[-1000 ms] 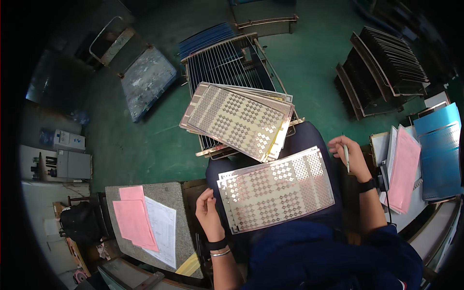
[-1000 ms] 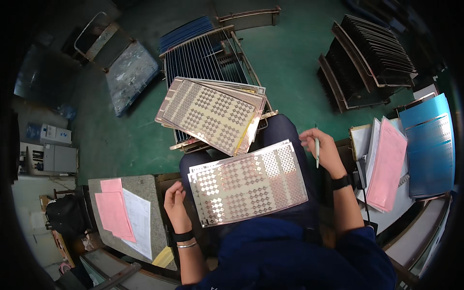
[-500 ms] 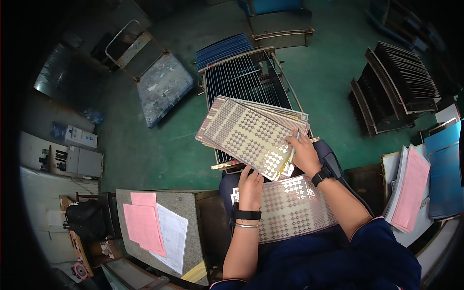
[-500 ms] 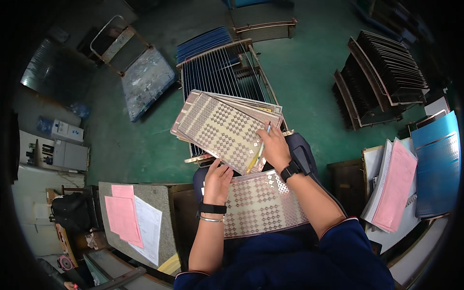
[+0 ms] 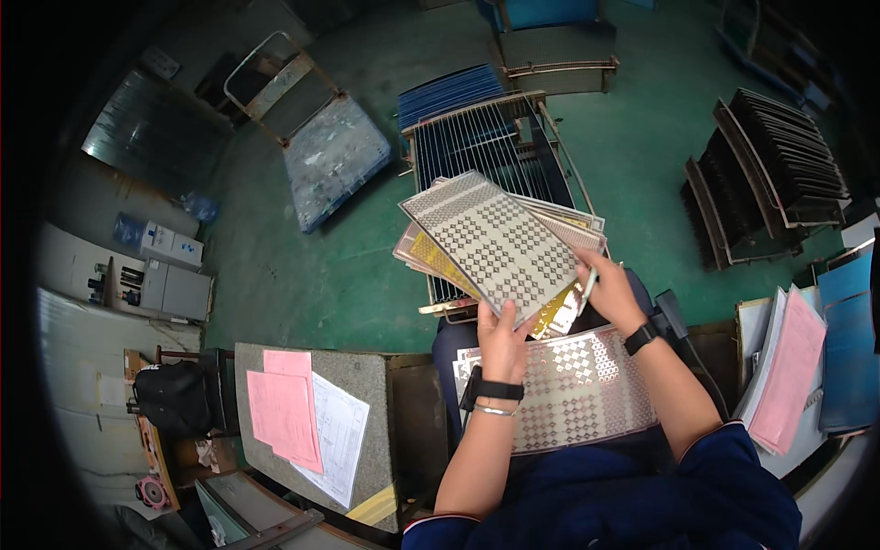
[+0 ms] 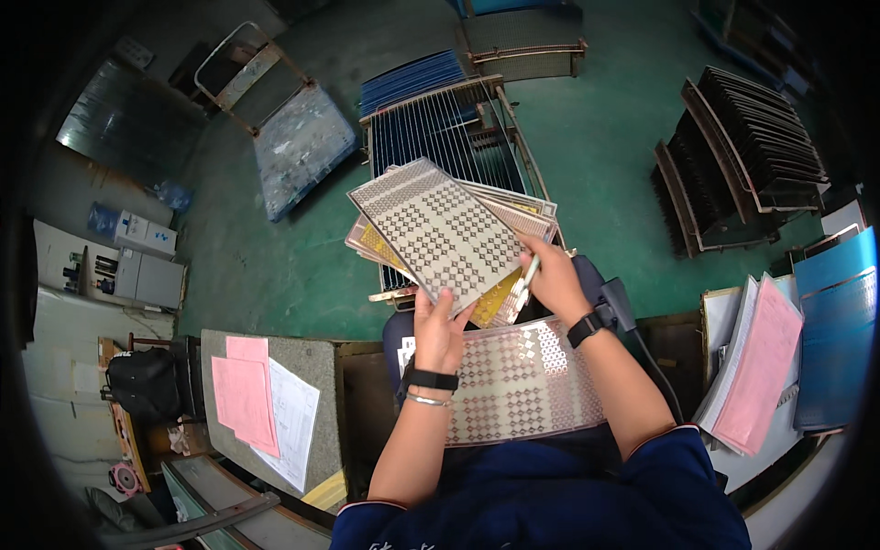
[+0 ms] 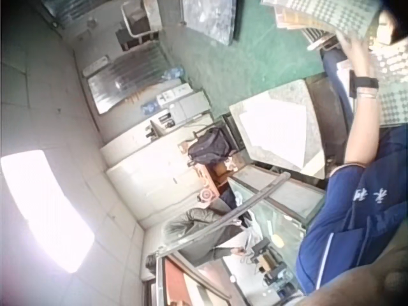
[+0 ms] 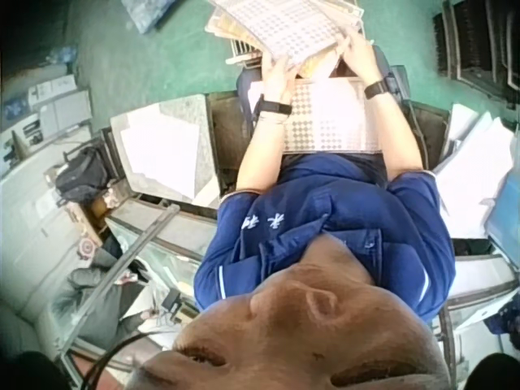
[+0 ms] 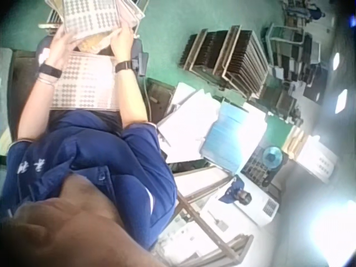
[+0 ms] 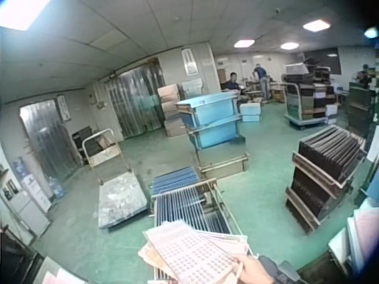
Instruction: Inspecting and sorting various patterned and colored metal sheets.
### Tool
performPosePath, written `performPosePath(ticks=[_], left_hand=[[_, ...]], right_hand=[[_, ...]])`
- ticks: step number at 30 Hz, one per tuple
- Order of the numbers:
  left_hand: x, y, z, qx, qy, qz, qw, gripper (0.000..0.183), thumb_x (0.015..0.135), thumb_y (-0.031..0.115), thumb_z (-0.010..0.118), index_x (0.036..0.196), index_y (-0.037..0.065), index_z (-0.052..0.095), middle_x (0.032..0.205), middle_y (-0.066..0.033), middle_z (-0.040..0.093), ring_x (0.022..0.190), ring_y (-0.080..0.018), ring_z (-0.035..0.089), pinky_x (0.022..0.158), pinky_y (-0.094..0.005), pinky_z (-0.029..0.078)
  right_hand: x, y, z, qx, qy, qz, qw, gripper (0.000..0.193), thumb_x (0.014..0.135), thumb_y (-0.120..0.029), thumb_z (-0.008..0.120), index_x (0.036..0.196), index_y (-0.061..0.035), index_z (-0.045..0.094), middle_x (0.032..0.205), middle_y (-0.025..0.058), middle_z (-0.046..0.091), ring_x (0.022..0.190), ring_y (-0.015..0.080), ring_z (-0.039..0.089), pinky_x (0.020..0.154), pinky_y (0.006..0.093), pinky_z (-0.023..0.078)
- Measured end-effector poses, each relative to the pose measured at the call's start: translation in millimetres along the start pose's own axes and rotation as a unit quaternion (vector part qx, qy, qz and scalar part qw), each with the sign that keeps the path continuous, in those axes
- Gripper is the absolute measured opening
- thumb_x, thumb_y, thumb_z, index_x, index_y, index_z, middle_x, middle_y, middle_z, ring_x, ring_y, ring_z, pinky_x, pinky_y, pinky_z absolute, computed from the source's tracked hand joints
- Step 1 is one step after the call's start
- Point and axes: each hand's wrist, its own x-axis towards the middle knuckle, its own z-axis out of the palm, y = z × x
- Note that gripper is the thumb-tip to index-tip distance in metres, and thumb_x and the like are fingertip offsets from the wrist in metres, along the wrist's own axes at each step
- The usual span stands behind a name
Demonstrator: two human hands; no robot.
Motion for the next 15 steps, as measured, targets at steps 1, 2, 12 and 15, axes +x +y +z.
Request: performPosePath(ticks=[1,2,12,15], left_hand=[[-11,8,-1,-0.023,-0.046,-0.006,0.999,0.028,0.095,0.01,0.049,0.122,0.012,0.043,0.124,-0.0059,0.051,0.112,-0.0211,0.053,0.095,-0.0428,0.046],[-22,14,-4,-0.013,-0.067,-0.021,0.997,0.031,0.095,0.011,0.049,0.126,0.012,0.042,0.127,-0.0069,0.051,0.114,-0.0215,0.053,0.095,-0.0418,0.045],[-119,21,-11,0.073,-0.194,-0.093,0.974,0.043,0.094,0.01,0.052,0.134,0.006,0.038,0.127,-0.0078,0.053,0.116,-0.0175,0.052,0.096,-0.0373,0.044],[-125,28,1,-0.018,-0.158,-0.072,0.985,0.044,0.094,0.009,0.05,0.136,0.004,0.036,0.128,-0.0084,0.052,0.119,-0.0185,0.05,0.1,-0.0376,0.041]], right_hand=[[1,-3,-11,0.115,0.034,0.058,0.991,0.028,0.091,-0.017,0.055,0.117,-0.0065,0.056,0.101,0.016,0.064,0.093,0.0277,0.061,0.085,0.0361,0.046],[2,-7,-24,0.226,0.068,0.115,0.965,0.03,0.093,-0.018,0.054,0.12,-0.0055,0.055,0.1,0.0139,0.065,0.088,0.0225,0.064,0.079,0.0325,0.049],[-29,-63,-102,0.643,-0.013,0.218,0.734,0.036,0.097,-0.019,0.047,0.124,0.0039,0.049,0.114,0.011,0.061,0.098,0.0131,0.061,0.082,0.025,0.051],[-44,-66,-107,0.635,0.061,0.209,0.741,0.036,0.097,-0.019,0.047,0.126,0.0024,0.046,0.114,0.0111,0.06,0.099,0.014,0.061,0.084,0.0264,0.051]])
